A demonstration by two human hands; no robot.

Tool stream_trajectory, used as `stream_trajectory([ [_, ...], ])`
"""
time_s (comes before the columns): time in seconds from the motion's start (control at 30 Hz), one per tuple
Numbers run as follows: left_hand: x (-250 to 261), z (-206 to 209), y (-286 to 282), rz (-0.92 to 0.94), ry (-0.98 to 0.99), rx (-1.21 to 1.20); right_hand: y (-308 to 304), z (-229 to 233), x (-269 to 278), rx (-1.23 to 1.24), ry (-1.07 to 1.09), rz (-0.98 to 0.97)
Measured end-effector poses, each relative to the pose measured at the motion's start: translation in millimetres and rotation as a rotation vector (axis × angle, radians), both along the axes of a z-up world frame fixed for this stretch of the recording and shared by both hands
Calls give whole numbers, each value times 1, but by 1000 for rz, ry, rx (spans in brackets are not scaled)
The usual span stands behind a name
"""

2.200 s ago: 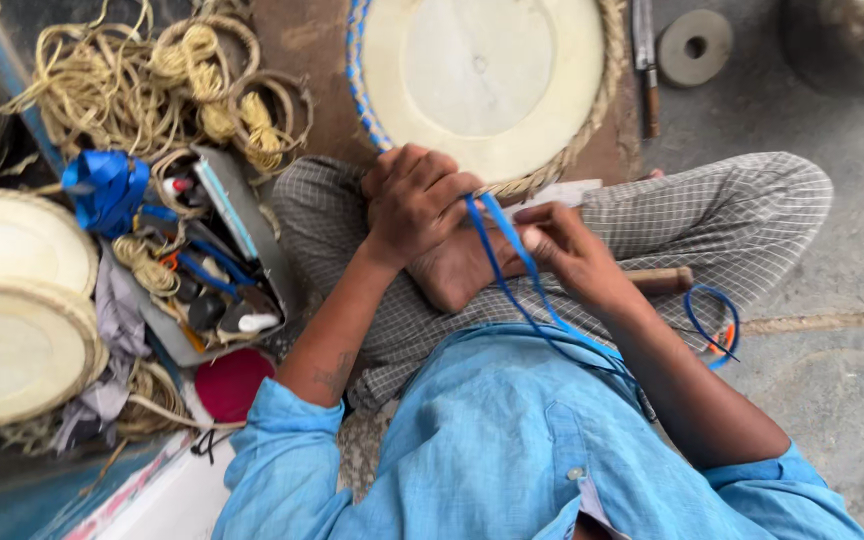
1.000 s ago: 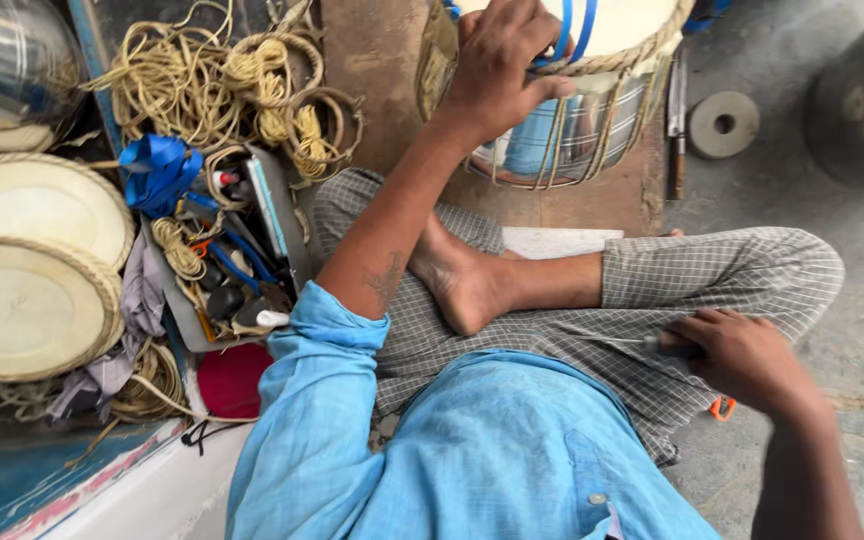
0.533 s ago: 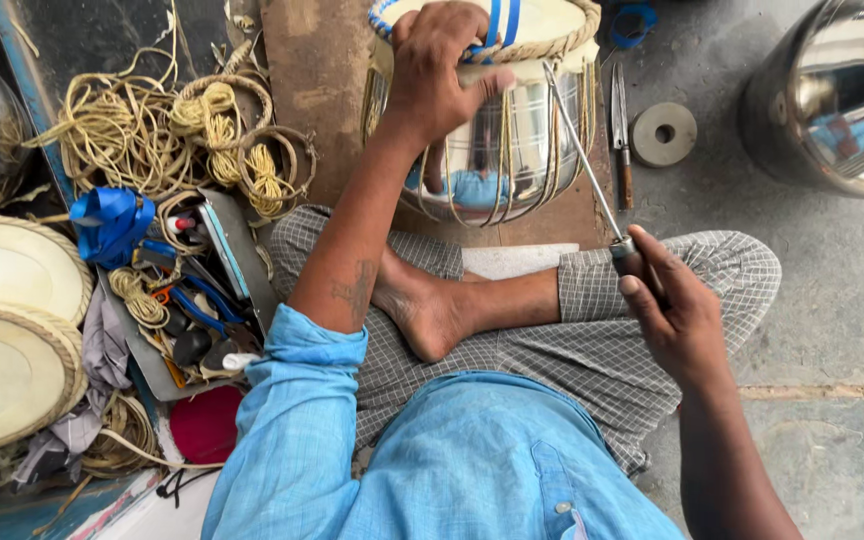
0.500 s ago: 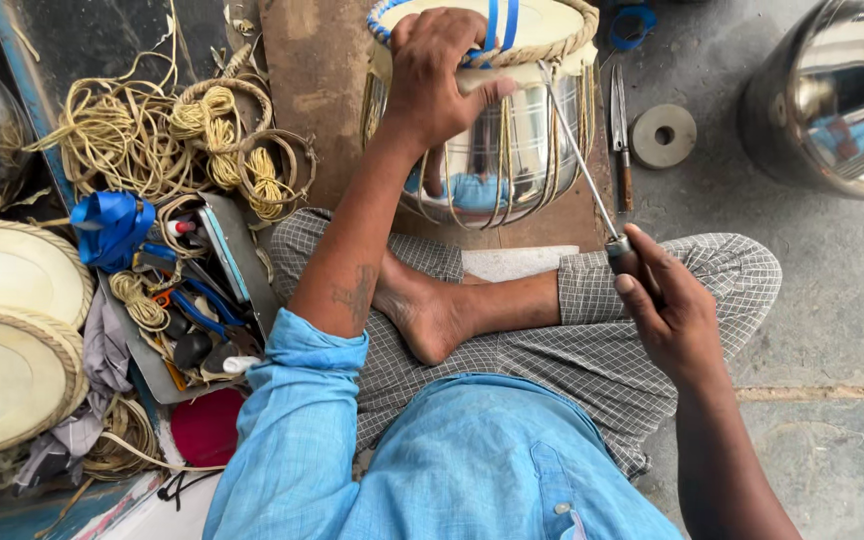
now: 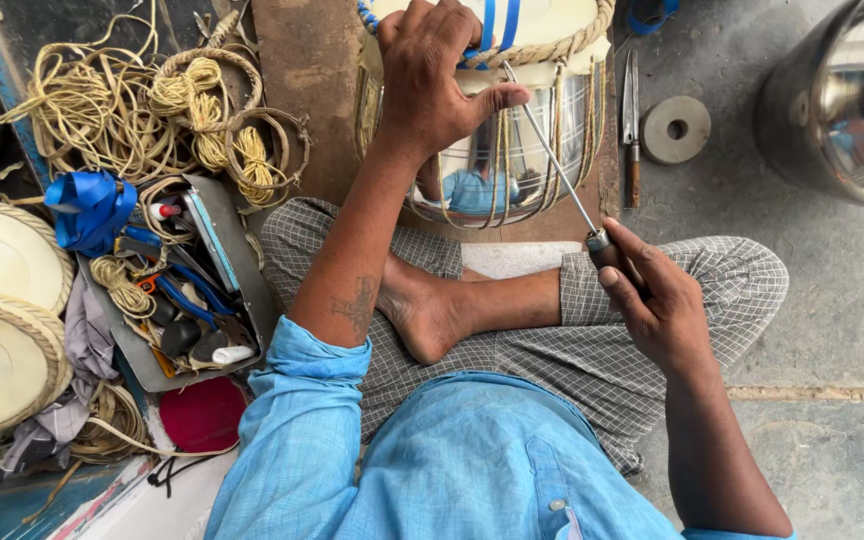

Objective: The person is repairing a drum by hand using an awl to thread blue plastic lacing through the drumhead assembly.

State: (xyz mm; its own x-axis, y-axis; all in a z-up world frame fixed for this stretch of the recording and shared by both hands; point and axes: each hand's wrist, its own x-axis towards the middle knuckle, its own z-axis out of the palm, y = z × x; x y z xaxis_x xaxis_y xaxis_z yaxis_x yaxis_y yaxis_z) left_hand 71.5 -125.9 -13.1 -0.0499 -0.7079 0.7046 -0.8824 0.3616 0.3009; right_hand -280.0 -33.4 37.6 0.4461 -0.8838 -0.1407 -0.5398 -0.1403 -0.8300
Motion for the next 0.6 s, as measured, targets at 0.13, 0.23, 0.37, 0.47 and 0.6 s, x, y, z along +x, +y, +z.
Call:
stream_trajectory([
  [0.13, 2, 2, -1, -16, 11, 17, -17, 7, -6, -19, 28, 51],
  [0.23, 2, 3, -6, -7, 6, -6, -27, 2, -10, -198, 180, 76],
  [0.37, 3, 3, -13, 11, 8, -54, -35, -15, -9, 510, -345, -84],
  [0.47, 7, 0, -13, 31, 32, 30, -41, -24, -3, 274, -176, -42],
  [0.6, 5, 5, -11, 4, 29, -15, -40, -33, 24, -84, -174, 82],
])
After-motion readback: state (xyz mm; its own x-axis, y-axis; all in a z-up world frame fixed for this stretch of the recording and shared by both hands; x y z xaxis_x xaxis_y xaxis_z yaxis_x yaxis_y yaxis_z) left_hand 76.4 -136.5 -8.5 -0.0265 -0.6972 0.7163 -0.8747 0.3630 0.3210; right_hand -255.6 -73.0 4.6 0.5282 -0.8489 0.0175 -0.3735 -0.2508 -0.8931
